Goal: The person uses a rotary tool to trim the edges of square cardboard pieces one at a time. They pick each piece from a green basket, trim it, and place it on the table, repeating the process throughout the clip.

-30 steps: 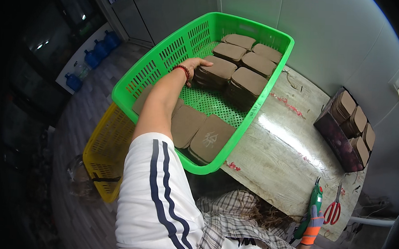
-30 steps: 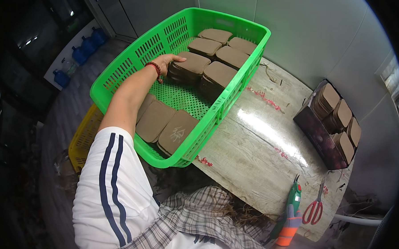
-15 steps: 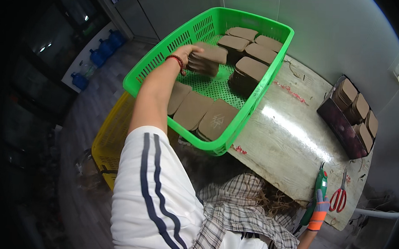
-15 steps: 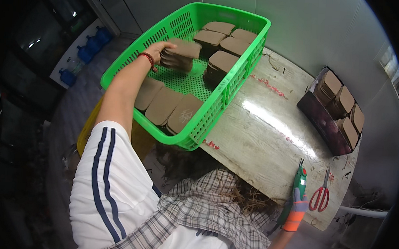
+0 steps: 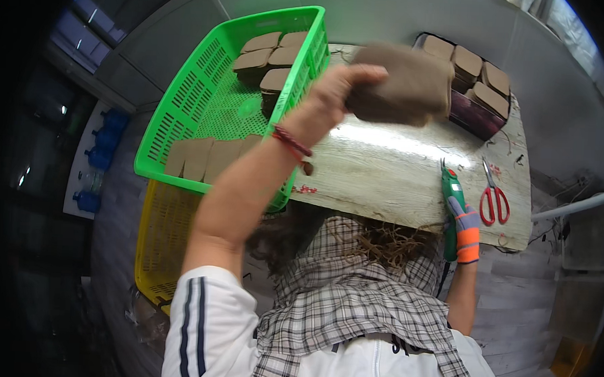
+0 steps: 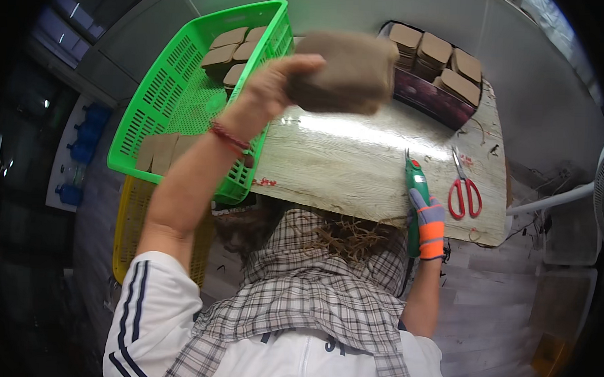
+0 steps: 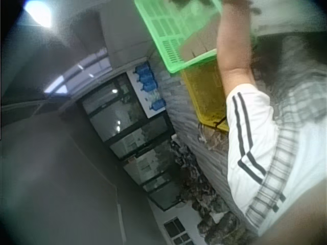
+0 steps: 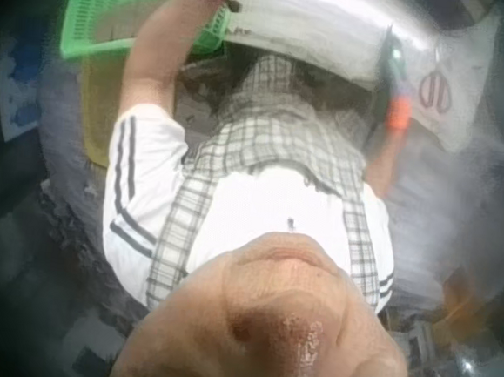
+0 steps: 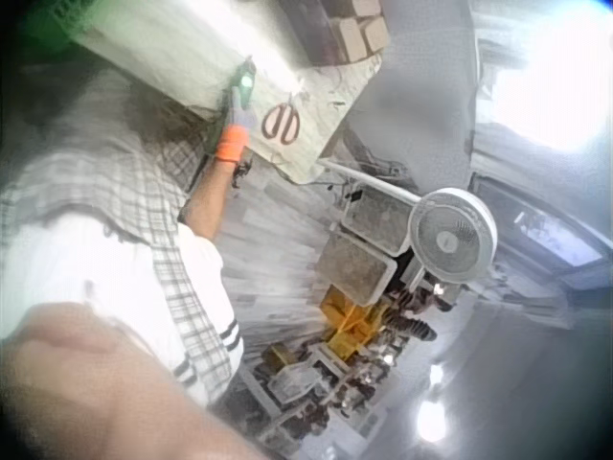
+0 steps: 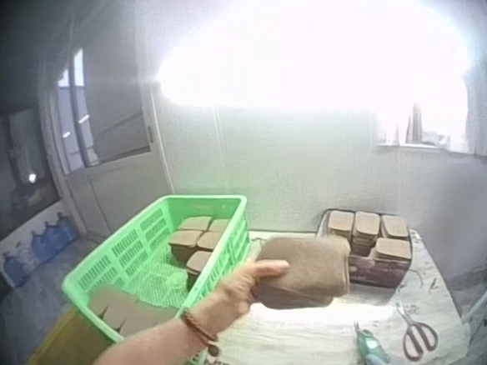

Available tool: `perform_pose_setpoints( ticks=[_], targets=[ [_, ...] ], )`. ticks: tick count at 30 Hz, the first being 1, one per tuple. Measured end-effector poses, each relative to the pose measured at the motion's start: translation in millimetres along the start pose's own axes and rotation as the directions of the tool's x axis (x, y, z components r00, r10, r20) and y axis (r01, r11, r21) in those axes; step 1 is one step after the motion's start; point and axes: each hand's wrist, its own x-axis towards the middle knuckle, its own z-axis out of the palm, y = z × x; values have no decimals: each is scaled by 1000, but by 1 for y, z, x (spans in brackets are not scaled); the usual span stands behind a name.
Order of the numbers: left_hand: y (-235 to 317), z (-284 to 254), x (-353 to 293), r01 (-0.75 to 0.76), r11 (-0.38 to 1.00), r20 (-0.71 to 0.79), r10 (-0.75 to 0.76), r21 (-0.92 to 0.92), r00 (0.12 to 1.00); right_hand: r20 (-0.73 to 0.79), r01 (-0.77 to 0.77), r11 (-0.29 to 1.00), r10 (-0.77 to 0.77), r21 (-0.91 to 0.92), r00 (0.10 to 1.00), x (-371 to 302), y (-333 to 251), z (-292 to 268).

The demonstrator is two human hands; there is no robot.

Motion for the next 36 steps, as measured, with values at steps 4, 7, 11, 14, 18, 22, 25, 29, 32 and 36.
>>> perform_pose_setpoints(
  ticks=[4, 7, 11, 14, 18, 22, 25, 29, 32, 36],
  targets=[
    [-133, -15, 54, 175, 979, -64, -182, -101, 981, 25, -30, 995, 27, 100, 999, 0, 1, 9],
    [-190, -20, 72, 188, 982, -251, -186, -18, 950, -25, 121, 987, -124, -104, 992, 18, 20, -2],
    [-170, -2, 76, 292, 910, -319, -195, 293, 928, -5, 48, 998, -48, -45, 999, 4, 3, 1],
    [-146, 6, 65, 355, 677, -470, -16, 645, 883, -32, 51, 997, -53, -53, 998, 3, 6, -2],
    [-74, -9, 62, -1, 668, -69, 78, 744, 995, -35, 114, 987, -118, -111, 992, 10, 7, 1],
    [78, -70, 39, -374, 851, -10, 406, 369, 914, -11, 35, 999, -35, 23, 999, 0, 4, -3],
    [130, -190, 41, -46, 891, -487, 289, 451, 824, 16, 34, 999, -34, 7, 999, 7, 9, 1],
    [83, -268, 47, 390, 892, -698, -130, 227, 704, 5, 7, 1000, -7, -3, 1000, 12, 13, -2],
    [46, -279, 65, 465, 854, -667, -207, 234, 716, -30, 83, 995, -85, -55, 996, 34, 49, -28],
    [9, -276, 91, 349, 914, -536, -192, 207, 822, -41, 81, 994, -84, -70, 996, 34, 54, -28]
  ],
)
